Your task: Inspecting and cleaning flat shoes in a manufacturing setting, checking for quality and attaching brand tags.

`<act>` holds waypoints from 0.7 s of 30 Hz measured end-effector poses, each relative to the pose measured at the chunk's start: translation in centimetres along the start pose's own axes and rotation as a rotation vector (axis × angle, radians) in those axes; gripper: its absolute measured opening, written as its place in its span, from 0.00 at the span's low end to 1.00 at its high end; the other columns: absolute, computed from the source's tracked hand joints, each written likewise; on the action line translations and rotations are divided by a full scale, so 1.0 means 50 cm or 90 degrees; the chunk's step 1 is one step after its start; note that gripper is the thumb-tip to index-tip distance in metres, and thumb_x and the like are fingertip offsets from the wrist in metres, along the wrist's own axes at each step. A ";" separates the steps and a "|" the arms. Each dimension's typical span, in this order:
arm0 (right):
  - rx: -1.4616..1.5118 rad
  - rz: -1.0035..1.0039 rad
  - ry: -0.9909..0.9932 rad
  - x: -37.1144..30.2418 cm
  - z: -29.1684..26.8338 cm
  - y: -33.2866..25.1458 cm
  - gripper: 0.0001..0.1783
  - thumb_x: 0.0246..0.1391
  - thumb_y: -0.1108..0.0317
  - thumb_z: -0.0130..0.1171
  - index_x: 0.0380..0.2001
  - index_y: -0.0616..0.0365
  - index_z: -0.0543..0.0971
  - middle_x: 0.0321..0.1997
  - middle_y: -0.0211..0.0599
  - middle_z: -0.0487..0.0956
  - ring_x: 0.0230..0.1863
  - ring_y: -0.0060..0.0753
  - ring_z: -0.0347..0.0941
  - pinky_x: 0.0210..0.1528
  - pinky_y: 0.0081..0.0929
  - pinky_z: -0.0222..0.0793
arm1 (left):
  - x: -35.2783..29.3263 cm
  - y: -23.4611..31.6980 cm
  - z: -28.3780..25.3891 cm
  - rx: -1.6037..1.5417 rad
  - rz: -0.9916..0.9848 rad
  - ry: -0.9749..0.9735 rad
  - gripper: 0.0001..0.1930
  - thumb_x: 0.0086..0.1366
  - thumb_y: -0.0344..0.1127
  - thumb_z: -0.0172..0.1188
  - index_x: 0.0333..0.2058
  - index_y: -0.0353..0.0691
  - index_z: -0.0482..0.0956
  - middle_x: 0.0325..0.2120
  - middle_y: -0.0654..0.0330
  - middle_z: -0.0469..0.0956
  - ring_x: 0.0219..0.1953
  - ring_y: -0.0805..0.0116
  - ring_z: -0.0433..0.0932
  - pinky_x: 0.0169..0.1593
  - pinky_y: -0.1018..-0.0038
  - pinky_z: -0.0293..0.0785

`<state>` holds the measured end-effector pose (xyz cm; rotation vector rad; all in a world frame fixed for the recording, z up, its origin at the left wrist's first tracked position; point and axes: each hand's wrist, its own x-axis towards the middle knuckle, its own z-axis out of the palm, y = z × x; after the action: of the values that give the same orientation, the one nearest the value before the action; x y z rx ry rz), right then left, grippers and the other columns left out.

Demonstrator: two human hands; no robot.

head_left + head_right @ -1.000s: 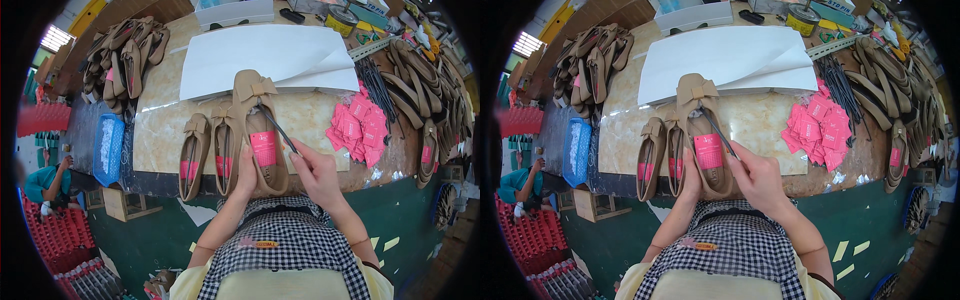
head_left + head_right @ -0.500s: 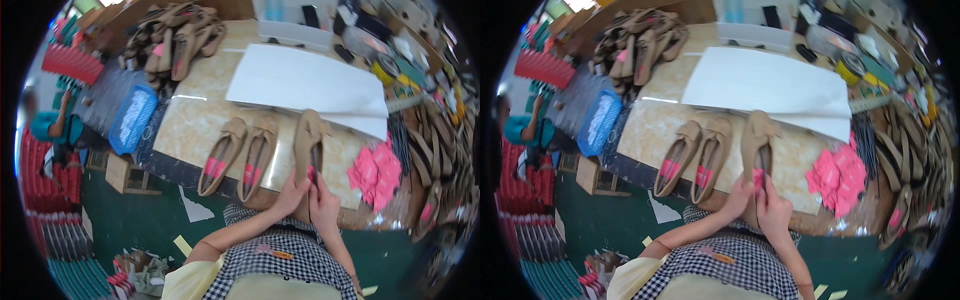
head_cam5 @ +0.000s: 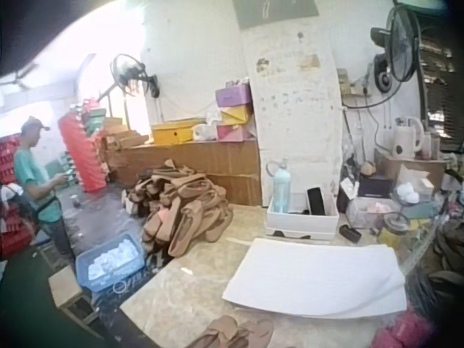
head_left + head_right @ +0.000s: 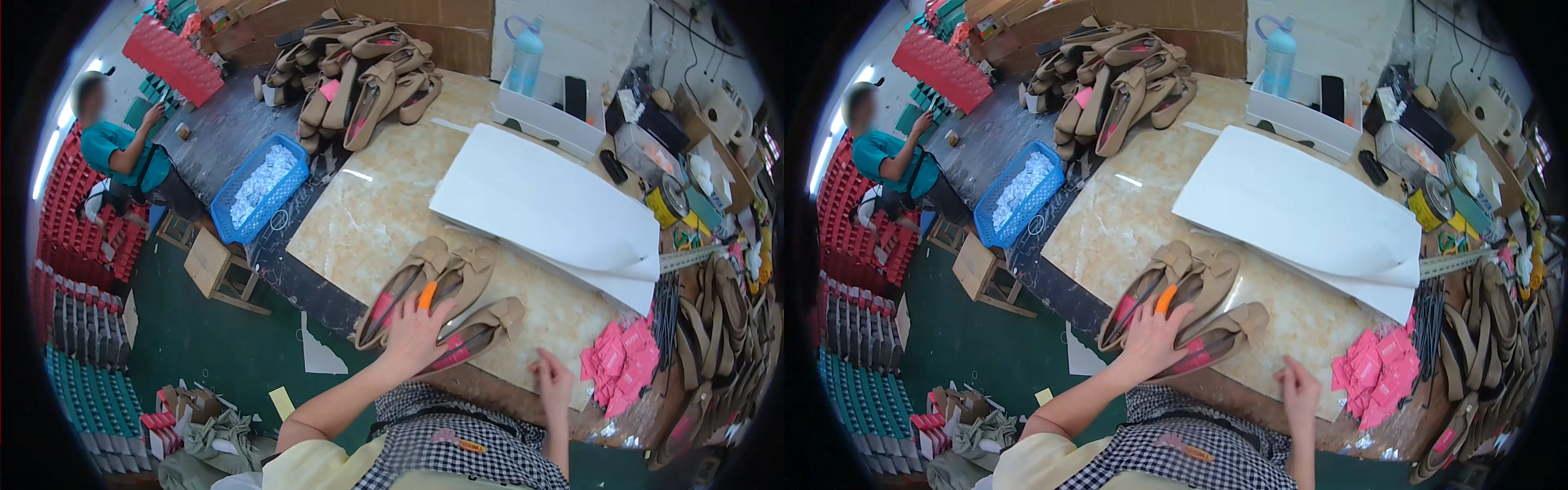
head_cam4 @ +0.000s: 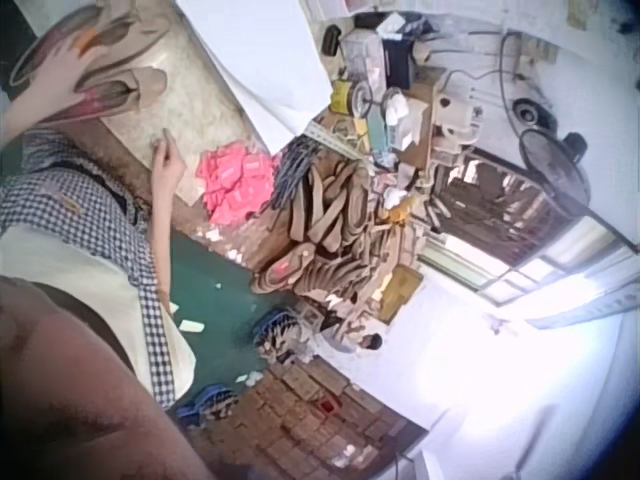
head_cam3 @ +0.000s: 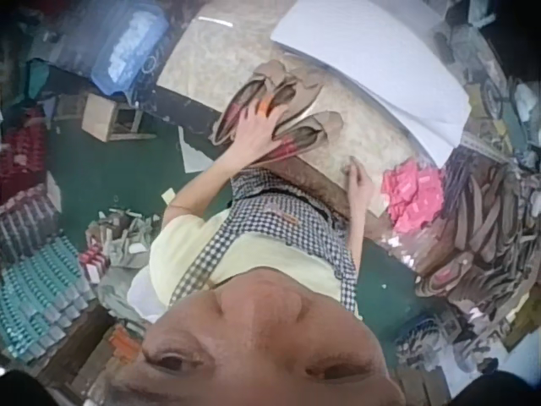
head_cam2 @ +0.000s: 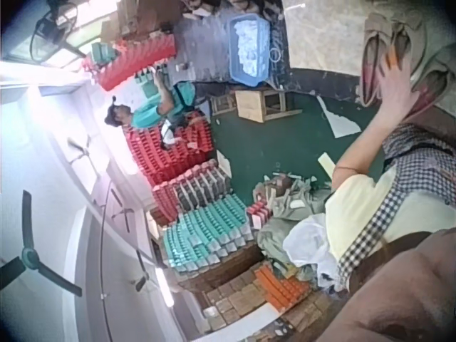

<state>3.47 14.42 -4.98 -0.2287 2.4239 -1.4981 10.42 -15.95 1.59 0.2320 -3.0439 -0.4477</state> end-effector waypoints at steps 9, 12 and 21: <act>-0.294 -0.221 0.188 0.022 0.077 -0.002 0.11 0.48 0.78 0.58 0.34 0.51 0.83 0.18 0.39 0.76 0.17 0.39 0.72 0.21 0.33 0.64 | -0.002 -0.074 -0.054 0.005 -0.030 -0.012 0.39 0.52 0.45 0.67 0.63 0.55 0.63 0.56 0.48 0.67 0.42 0.53 0.78 0.36 0.62 0.79; -0.287 -0.228 0.207 0.030 0.080 0.011 0.12 0.48 0.79 0.57 0.33 0.51 0.83 0.15 0.39 0.72 0.16 0.40 0.69 0.20 0.35 0.62 | 0.031 -0.115 -0.177 0.051 -0.055 -0.040 0.34 0.50 0.47 0.66 0.58 0.57 0.69 0.52 0.57 0.72 0.39 0.57 0.79 0.37 0.62 0.78; -0.348 -0.220 0.210 0.032 0.090 -0.006 0.08 0.49 0.78 0.57 0.31 0.53 0.81 0.13 0.36 0.69 0.13 0.34 0.67 0.18 0.31 0.59 | 0.557 -0.600 -0.432 0.014 -0.166 0.309 0.41 0.52 0.50 0.64 0.64 0.50 0.62 0.53 0.42 0.73 0.49 0.44 0.77 0.51 0.59 0.74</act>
<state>3.40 10.04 -6.85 -0.5767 3.1610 -1.0072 -11.20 -54.81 14.45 0.6392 -2.5511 -0.3134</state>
